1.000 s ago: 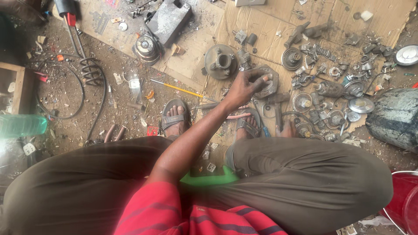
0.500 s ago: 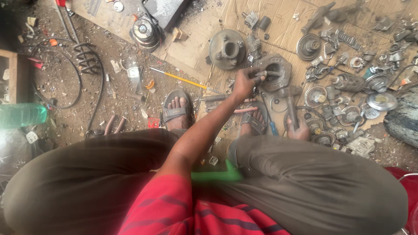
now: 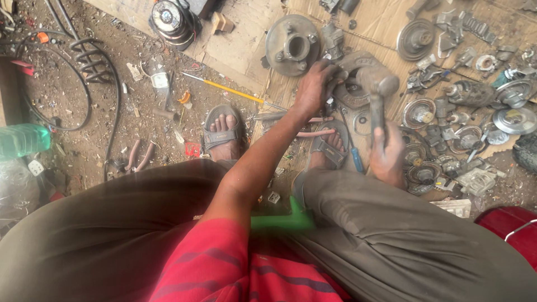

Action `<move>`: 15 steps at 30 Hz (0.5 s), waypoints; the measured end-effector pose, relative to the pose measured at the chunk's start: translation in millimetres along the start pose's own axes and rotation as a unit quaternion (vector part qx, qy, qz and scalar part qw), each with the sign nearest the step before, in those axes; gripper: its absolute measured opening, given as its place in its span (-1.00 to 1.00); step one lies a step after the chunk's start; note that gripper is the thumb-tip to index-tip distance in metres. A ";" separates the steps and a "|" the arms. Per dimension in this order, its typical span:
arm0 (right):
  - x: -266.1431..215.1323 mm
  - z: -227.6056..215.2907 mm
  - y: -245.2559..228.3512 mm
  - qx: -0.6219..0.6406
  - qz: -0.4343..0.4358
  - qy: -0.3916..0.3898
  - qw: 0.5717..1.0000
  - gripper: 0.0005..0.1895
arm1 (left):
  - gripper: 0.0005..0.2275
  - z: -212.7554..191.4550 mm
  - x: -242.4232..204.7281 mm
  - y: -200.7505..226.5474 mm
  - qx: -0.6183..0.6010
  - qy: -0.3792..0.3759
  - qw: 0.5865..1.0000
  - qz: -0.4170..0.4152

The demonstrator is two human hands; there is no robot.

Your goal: The person sits on a low stool in a cluttered workshop and uses a screwdriver to manipulate a small metal component held in the left hand. The person then uses a hammer to tap the component while it rests on a larger metal part on the floor.

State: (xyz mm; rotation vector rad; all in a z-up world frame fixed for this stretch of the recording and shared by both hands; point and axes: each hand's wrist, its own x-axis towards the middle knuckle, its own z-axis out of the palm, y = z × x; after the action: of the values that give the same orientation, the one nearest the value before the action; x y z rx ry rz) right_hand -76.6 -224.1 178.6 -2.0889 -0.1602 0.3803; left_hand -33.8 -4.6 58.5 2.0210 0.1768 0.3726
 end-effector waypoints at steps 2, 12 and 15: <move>13.8 -1.2 -9.3 -0.018 -0.011 -0.002 1.000 -0.65 | -0.82 -1.4 2.5 -1.9 0.007 -0.043 0.999 0.004; 22.0 17.7 26.7 -0.148 -0.055 -0.026 0.987 -0.63 | -0.81 11.6 4.5 -19.9 0.009 -0.068 0.998 0.007; 34.3 7.8 26.4 -0.196 -0.175 0.030 0.964 -0.60 | -0.81 17.5 17.0 -29.3 0.026 -0.073 0.997 0.016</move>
State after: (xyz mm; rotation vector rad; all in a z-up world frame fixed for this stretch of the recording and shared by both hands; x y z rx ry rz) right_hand -47.9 -222.4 145.4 -2.3961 -0.6020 0.0714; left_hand -10.8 -1.0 28.2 2.0953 0.0640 0.2408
